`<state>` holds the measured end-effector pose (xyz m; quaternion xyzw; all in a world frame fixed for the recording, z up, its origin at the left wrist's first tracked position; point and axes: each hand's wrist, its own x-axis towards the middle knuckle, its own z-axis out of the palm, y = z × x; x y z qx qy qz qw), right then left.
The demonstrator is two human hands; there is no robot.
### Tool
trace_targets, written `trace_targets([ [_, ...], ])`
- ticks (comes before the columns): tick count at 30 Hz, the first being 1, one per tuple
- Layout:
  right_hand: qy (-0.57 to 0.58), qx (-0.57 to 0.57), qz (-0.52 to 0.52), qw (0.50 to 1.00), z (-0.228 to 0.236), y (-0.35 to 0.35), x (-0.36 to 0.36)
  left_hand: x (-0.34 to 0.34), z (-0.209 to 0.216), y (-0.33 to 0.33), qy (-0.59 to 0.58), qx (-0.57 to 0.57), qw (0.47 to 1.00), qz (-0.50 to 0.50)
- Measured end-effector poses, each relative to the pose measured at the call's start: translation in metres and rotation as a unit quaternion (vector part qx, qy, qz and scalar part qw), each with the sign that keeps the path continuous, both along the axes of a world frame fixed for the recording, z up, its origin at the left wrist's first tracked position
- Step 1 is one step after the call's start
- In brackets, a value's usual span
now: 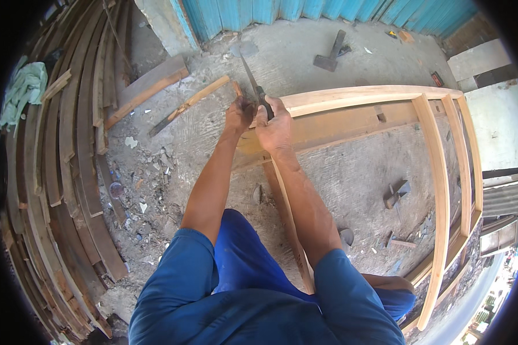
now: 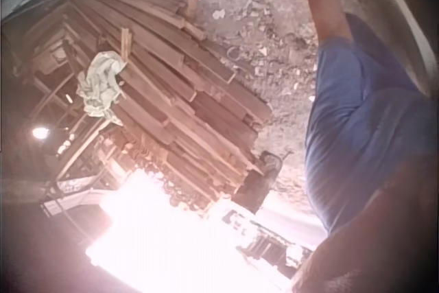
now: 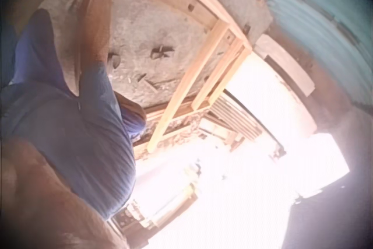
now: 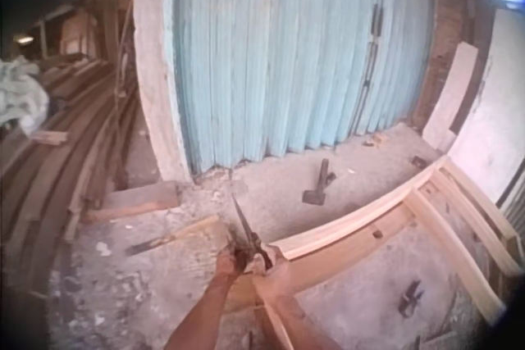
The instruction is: The person assembles a wood frame by hammering a joint into place, using a saw to trim a piece of lumber, and hammering a chisel to carve out wood at a joint.
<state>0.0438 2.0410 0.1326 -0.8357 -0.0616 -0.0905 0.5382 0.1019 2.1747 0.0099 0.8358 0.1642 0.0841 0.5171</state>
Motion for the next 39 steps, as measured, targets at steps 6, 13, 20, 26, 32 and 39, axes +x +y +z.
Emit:
trace_targets([
  [6,0.001,-0.020,0.049,0.999,0.009,-0.084,-0.163,-0.010,-0.001,0.010,0.009,0.003,1.000,0.013],
  [13,-0.088,-0.043,0.004,0.995,-0.009,-0.059,-0.118,-0.012,0.017,0.005,-0.012,0.009,1.000,-0.007],
  [20,-0.056,-0.017,0.006,0.998,-0.008,-0.012,-0.029,-0.003,0.003,0.006,0.016,-0.020,1.000,0.018],
  [26,0.020,-0.023,0.048,0.998,0.003,-0.131,-0.245,-0.010,0.009,0.012,0.008,-0.040,0.999,0.006],
  [32,-0.021,0.054,0.008,0.998,-0.005,-0.028,-0.052,-0.009,0.020,0.002,0.004,-0.028,1.000,0.004],
  [39,0.006,-0.039,0.041,0.998,-0.017,-0.079,-0.146,-0.007,-0.004,0.016,0.017,-0.009,1.000,0.009],
])
